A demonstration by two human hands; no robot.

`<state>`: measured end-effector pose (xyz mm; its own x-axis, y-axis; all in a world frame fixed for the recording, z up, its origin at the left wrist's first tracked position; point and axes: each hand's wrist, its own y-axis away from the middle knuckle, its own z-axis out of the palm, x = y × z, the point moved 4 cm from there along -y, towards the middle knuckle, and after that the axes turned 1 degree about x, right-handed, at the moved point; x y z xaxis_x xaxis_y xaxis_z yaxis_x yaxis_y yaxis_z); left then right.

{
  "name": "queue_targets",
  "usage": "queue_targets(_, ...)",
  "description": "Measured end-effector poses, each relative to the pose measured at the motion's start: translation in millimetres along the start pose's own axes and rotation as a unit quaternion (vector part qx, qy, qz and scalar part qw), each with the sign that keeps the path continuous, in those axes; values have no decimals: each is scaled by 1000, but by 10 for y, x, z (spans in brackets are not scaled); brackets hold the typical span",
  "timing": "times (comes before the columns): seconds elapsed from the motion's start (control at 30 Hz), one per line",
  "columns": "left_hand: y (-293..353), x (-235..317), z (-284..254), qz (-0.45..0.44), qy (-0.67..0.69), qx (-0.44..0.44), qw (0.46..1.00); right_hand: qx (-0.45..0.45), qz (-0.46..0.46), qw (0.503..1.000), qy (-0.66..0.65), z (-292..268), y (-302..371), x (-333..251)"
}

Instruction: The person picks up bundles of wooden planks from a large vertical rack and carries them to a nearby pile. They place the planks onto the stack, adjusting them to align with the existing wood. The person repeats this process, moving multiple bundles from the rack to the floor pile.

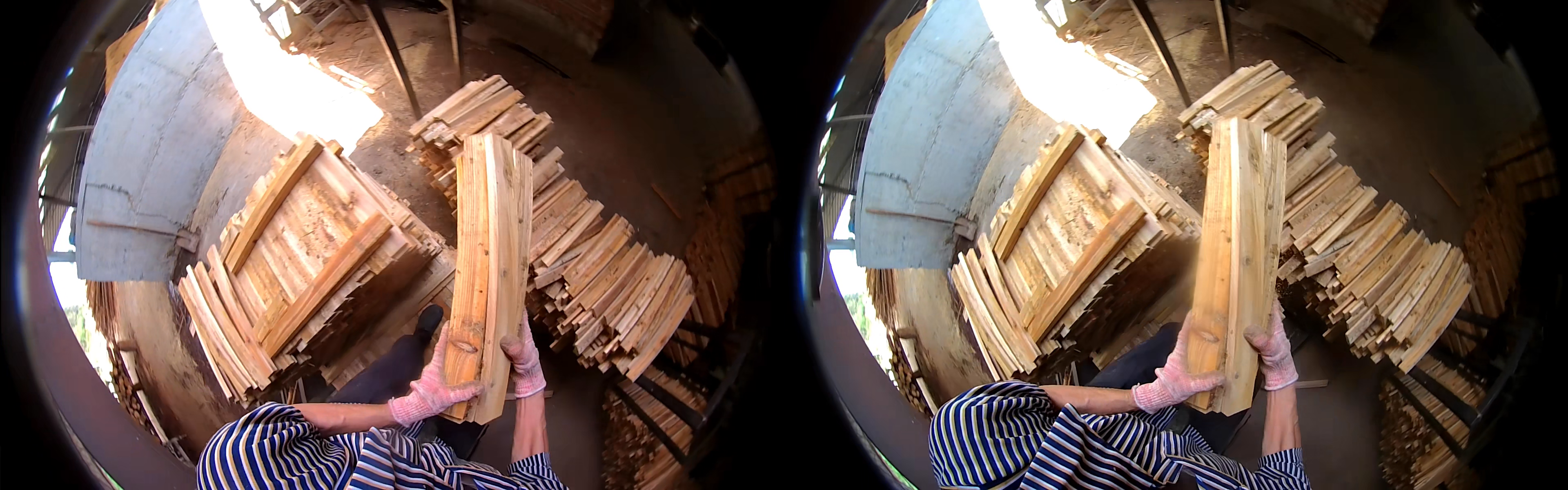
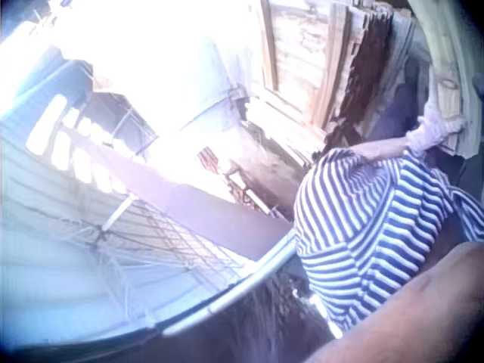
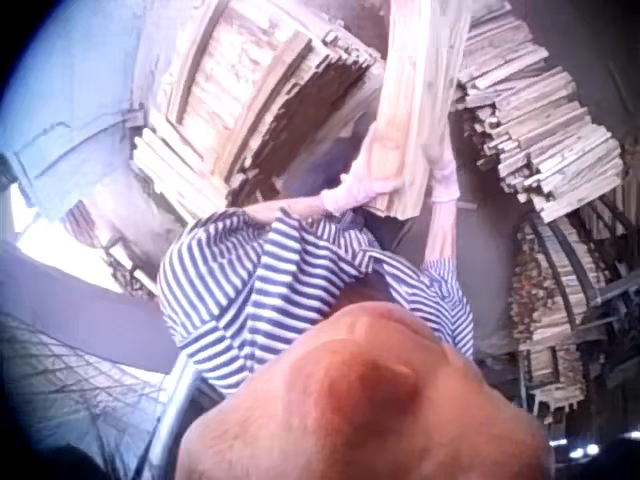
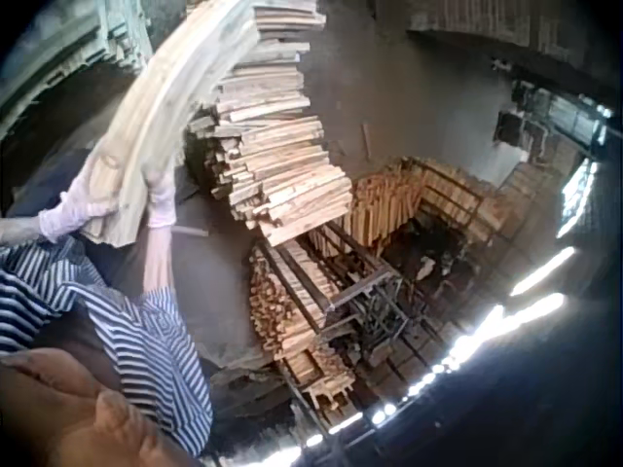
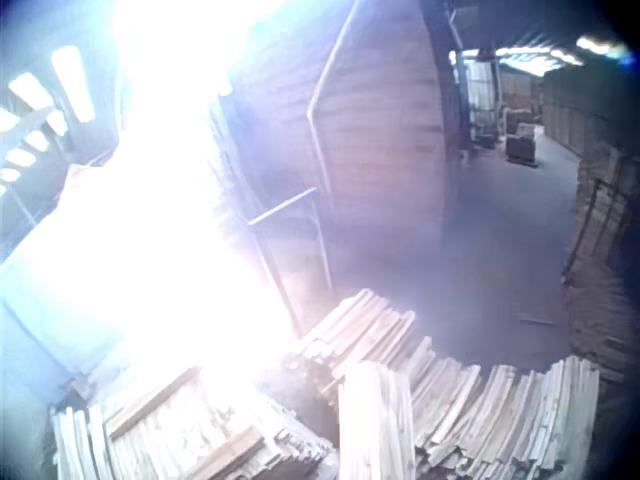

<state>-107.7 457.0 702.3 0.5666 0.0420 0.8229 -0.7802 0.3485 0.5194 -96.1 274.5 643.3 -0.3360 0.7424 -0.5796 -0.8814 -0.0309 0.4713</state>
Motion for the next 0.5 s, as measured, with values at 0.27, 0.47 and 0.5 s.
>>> queue_targets(0.27, 156, 942, -1517, 212, 83, 183, 956, -223, 76, 956, 174, 2412, -1244, 163)
queue_targets(0.47, 310, 795, -2987, 95, 36, 357, 928, -324, 102, 880, 331, 3577, -1974, 821)
queue_targets(0.5, 242, 603, -3310, 71, 28, 388, 918, -317, 81, 871, 366, 3656, -2135, 1201)
